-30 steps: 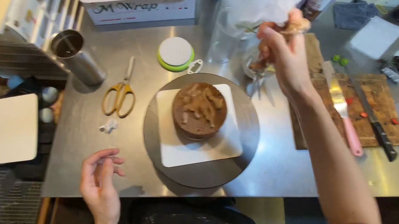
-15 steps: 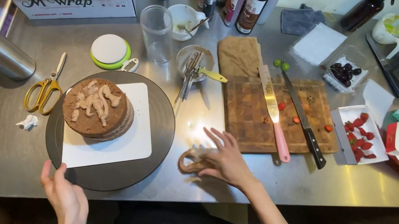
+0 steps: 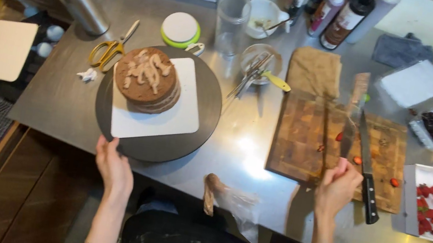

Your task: The person pipes filling from a piping bag onto a chocolate cake layer on a turntable, spreads the filling with a spatula, places another cake layer on top, and brushes liquid onto the cake with a pastry brush, repeating the filling and spreading steps.

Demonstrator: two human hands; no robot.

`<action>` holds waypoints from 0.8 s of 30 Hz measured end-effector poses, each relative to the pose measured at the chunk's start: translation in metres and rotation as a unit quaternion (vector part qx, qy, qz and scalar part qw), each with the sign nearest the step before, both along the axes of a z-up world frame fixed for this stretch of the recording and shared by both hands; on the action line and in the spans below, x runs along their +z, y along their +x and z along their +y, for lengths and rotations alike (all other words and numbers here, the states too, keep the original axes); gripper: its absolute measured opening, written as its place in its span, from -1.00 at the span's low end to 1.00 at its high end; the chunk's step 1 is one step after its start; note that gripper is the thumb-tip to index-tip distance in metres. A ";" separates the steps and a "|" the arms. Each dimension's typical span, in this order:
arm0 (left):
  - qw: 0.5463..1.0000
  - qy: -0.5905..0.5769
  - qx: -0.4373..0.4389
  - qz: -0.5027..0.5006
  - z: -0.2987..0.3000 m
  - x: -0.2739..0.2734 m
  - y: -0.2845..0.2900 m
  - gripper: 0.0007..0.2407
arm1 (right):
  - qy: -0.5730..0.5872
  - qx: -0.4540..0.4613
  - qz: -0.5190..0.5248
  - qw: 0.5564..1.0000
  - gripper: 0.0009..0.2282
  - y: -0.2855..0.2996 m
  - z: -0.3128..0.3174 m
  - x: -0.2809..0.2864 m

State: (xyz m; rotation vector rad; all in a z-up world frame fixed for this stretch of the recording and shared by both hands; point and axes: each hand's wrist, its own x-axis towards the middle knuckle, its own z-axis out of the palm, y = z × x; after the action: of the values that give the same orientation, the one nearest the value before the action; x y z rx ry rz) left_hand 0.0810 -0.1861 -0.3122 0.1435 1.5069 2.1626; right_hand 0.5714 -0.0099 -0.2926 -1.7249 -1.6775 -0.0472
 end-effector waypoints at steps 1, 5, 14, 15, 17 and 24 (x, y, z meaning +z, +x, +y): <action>1.000 -0.010 -0.008 -0.028 -0.003 0.008 0.008 -0.55 | 0.020 0.013 0.029 0.999 -0.79 0.002 -0.007 0.008; 0.996 0.038 -0.055 -0.059 -0.023 0.005 0.029 -0.73 | -0.033 0.113 0.291 0.949 -0.74 -0.027 -0.046 0.056; 0.637 -0.142 -0.501 -0.569 0.008 -0.104 0.250 -0.68 | -0.071 -0.117 0.278 0.951 -0.83 -0.101 -0.217 -0.005; 0.634 -0.139 -0.509 -0.566 0.007 -0.137 0.253 -0.68 | -0.062 -0.120 0.277 0.951 -0.83 -0.096 -0.219 0.003; 0.647 -0.176 -0.479 -0.567 0.006 -0.198 0.261 -0.64 | -0.068 -0.133 0.315 0.937 -0.79 -0.085 -0.221 0.024; 0.781 -0.129 -0.593 -0.147 0.010 0.052 0.254 -0.68 | -0.083 -0.105 0.342 0.930 -0.79 -0.031 -0.194 0.077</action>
State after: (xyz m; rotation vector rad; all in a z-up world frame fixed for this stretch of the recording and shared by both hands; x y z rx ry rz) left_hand 0.3349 -0.1759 -0.2604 0.4806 1.0179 0.8923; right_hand 0.5406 -0.2037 -0.2153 -1.7578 -0.9997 0.5503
